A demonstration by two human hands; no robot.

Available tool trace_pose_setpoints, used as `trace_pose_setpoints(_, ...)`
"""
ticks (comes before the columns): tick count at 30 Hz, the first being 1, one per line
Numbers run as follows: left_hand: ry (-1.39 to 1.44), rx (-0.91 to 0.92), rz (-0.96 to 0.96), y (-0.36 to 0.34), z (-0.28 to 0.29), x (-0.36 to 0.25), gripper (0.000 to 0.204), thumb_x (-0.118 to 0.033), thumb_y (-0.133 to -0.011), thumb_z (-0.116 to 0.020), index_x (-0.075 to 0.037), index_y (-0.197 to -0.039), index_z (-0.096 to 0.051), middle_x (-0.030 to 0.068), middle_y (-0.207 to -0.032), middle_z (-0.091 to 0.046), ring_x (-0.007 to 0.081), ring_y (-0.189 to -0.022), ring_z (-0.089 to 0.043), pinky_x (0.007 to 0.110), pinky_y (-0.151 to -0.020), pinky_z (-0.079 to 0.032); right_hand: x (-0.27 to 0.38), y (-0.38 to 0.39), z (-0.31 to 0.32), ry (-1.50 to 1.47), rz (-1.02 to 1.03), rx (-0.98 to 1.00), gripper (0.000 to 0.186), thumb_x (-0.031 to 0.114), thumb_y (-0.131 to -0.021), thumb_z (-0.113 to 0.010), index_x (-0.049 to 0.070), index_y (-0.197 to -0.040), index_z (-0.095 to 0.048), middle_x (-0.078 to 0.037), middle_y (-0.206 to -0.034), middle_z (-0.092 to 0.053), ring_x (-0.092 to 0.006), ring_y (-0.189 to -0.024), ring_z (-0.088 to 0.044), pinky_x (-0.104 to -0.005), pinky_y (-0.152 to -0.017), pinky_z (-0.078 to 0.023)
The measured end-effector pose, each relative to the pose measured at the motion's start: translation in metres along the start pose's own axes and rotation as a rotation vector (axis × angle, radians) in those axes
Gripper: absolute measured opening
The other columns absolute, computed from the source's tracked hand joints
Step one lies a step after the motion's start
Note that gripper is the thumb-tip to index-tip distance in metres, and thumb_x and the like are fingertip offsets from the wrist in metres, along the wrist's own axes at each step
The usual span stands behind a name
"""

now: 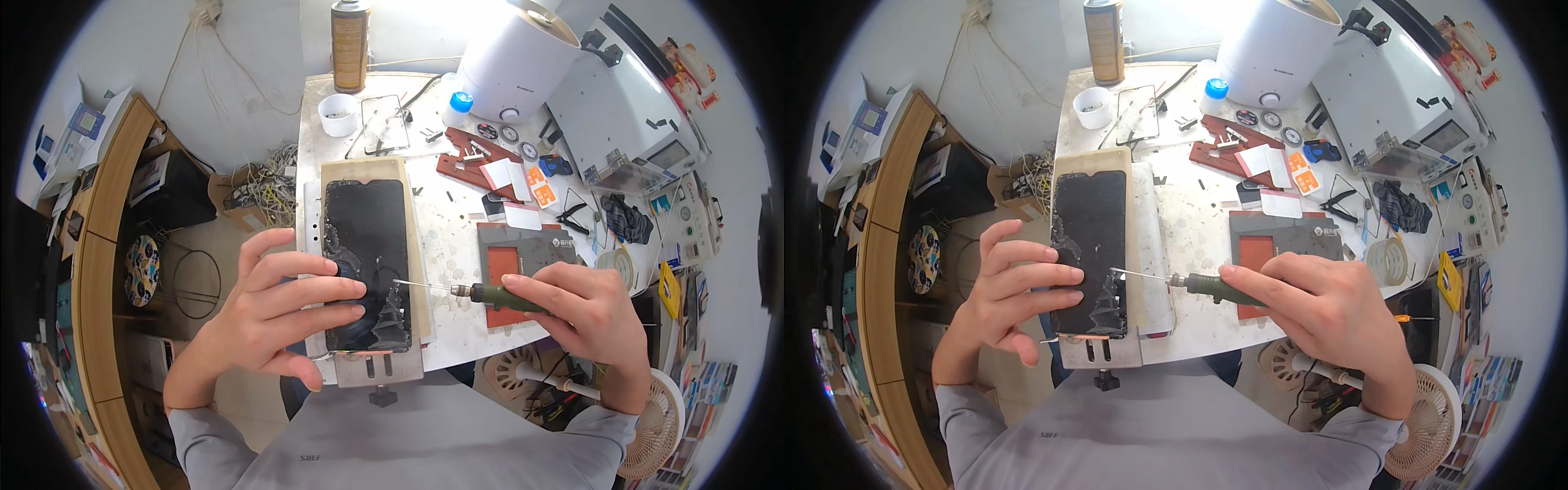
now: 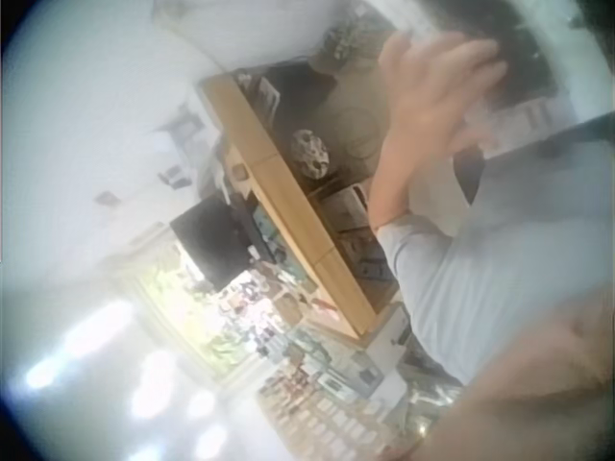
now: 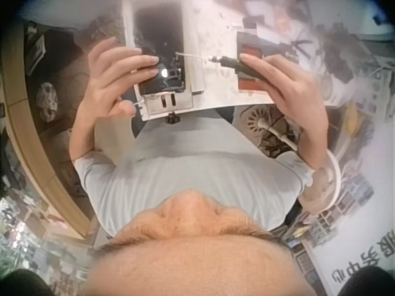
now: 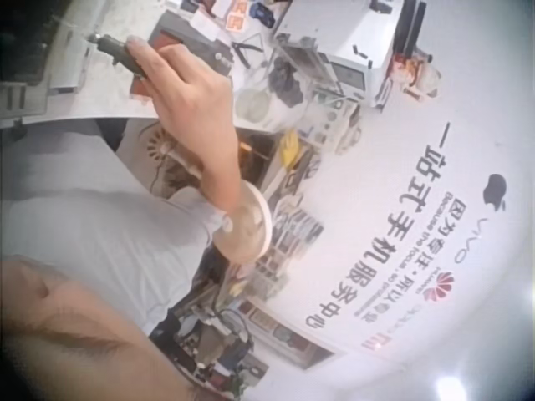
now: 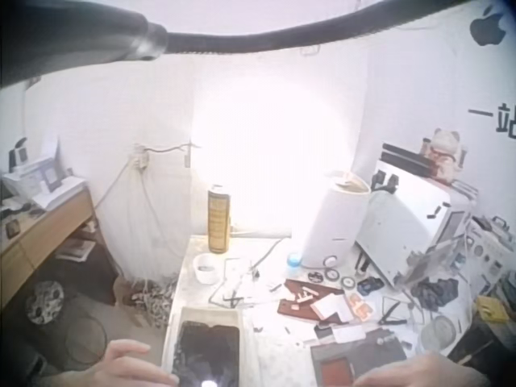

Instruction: The person uses a rotary tool to scrape adhesive residue from the back of a smartphone screen that is clamped in a vise. They repeatedly scrape and wipe the surface, removing black residue and exposing the underlying material.

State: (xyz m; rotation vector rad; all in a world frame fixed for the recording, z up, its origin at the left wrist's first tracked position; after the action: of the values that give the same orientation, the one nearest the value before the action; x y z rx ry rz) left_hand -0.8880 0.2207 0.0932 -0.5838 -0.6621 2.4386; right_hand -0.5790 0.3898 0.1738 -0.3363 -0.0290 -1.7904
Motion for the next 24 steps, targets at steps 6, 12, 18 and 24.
trace_pose_setpoints(6, -0.002, 0.004, 0.013, 0.0, 0.0, -0.002, 0.091, -0.084, -0.1, -0.03, -0.01, -0.108, -0.084, 0.0039, -0.124, -0.076, 0.027, -0.117, -0.06, 0.058, -0.119, -0.028, 0.005, 0.002, -0.001, -0.039, -0.006, 0.006, 0.054, 0.005, -0.079, -0.083, 0.008, -0.132, -0.075, -0.007, -0.093, -0.074, -0.023, -0.071, -0.07, -0.0348, -0.059, -0.055)
trace_pose_setpoints(12, -0.014, 0.012, 0.013, -0.001, 0.001, -0.002, 0.091, -0.083, -0.1, -0.031, -0.01, -0.108, -0.084, 0.0043, -0.124, -0.076, 0.0272, -0.117, -0.06, 0.057, -0.119, -0.027, 0.006, 0.005, -0.004, -0.051, 0.006, -0.014, 0.053, 0.005, -0.08, -0.083, 0.009, -0.132, -0.074, -0.007, -0.093, -0.074, -0.0232, -0.071, -0.07, -0.0348, -0.058, -0.055)
trace_pose_setpoints(18, -0.021, 0.014, 0.017, -0.001, 0.001, -0.004, 0.091, -0.083, -0.1, -0.031, -0.009, -0.109, -0.084, 0.0049, -0.125, -0.076, 0.0274, -0.118, -0.06, 0.057, -0.12, -0.027, 0.008, 0.007, -0.006, -0.033, 0.0, -0.022, 0.054, 0.004, -0.08, -0.084, 0.01, -0.132, -0.074, -0.007, -0.092, -0.073, -0.0227, -0.071, -0.07, -0.0344, -0.057, -0.055)
trace_pose_setpoints(24, 0.049, 0.025, 0.036, -0.003, 0.002, -0.005, 0.091, -0.082, -0.1, -0.034, -0.006, -0.112, -0.082, 0.0086, -0.126, -0.075, 0.0293, -0.122, -0.066, 0.056, -0.121, -0.028, 0.012, 0.006, -0.004, -0.004, 0.005, -0.035, 0.053, 0.004, -0.08, -0.083, 0.01, -0.132, -0.075, -0.006, -0.091, -0.073, -0.0218, -0.07, -0.069, -0.0344, -0.056, -0.054)
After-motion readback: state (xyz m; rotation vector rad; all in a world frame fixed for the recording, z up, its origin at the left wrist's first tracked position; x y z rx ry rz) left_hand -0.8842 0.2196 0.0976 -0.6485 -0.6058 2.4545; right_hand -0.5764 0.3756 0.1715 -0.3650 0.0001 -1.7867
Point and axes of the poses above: each hand's wrist, its own y-axis away from the middle knuckle, its own z-axis out of the back of the hand, x = y × z, the point moved 3 cm from there along -y, towards the middle knuckle
